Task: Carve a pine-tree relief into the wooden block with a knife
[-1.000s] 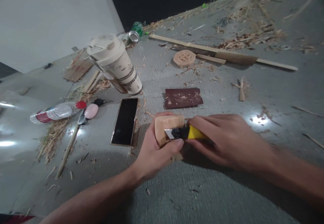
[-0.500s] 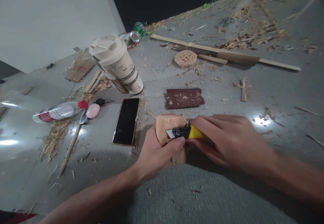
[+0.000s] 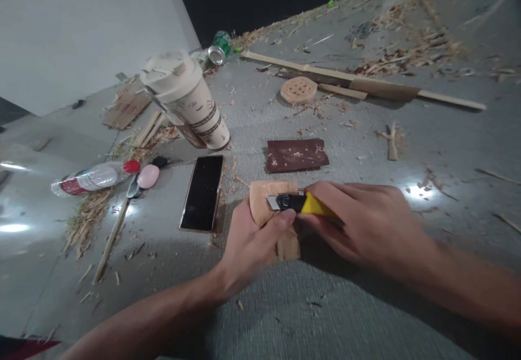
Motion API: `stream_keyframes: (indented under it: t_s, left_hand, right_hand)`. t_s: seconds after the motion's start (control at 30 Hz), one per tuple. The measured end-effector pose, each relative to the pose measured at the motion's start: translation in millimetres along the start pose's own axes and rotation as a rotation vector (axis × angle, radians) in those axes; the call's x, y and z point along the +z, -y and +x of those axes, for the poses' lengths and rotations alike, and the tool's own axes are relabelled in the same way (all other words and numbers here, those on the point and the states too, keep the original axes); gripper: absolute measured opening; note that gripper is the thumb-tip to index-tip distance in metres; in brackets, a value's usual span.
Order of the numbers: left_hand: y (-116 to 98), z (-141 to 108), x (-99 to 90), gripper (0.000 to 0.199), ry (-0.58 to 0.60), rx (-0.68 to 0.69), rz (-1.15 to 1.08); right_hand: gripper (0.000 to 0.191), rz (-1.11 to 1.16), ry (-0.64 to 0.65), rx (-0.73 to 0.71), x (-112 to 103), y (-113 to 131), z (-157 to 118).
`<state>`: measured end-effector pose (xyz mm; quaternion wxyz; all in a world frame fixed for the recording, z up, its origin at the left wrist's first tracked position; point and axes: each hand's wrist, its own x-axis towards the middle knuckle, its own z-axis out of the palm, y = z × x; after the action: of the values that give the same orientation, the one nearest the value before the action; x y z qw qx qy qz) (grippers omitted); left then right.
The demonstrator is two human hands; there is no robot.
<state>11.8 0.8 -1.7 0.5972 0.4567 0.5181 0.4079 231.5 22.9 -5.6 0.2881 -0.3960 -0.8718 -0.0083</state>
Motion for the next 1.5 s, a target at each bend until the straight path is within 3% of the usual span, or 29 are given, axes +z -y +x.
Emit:
stream_keyframes:
  t_s: [0.5, 0.77, 1.17, 1.5]
  left_hand:
    - [-0.4, 3.7, 2.6, 0.043, -0.050, -0.006, -0.016]
    - [-1.4, 4.7, 2.5, 0.030, 0.057, 0.005, -0.035]
    - [2.3, 2.7, -1.4, 0.031, 0.075, -0.064, -0.036]
    - [-0.9, 2.7, -2.2, 0.036, 0.081, -0.048, -0.078]
  right_hand:
    - [0.034, 0.058, 0.096, -0.099, -5.3, -10.5, 0.9]
    - [0.030, 0.026, 0.094, -0.139, -8.3, -11.9, 1.4]
    - [0.031, -0.042, 0.070, -0.168, -10.5, -15.2, 2.4]
    - [0.036, -0.017, 0.009, -0.070, -1.6, -3.8, -1.7]
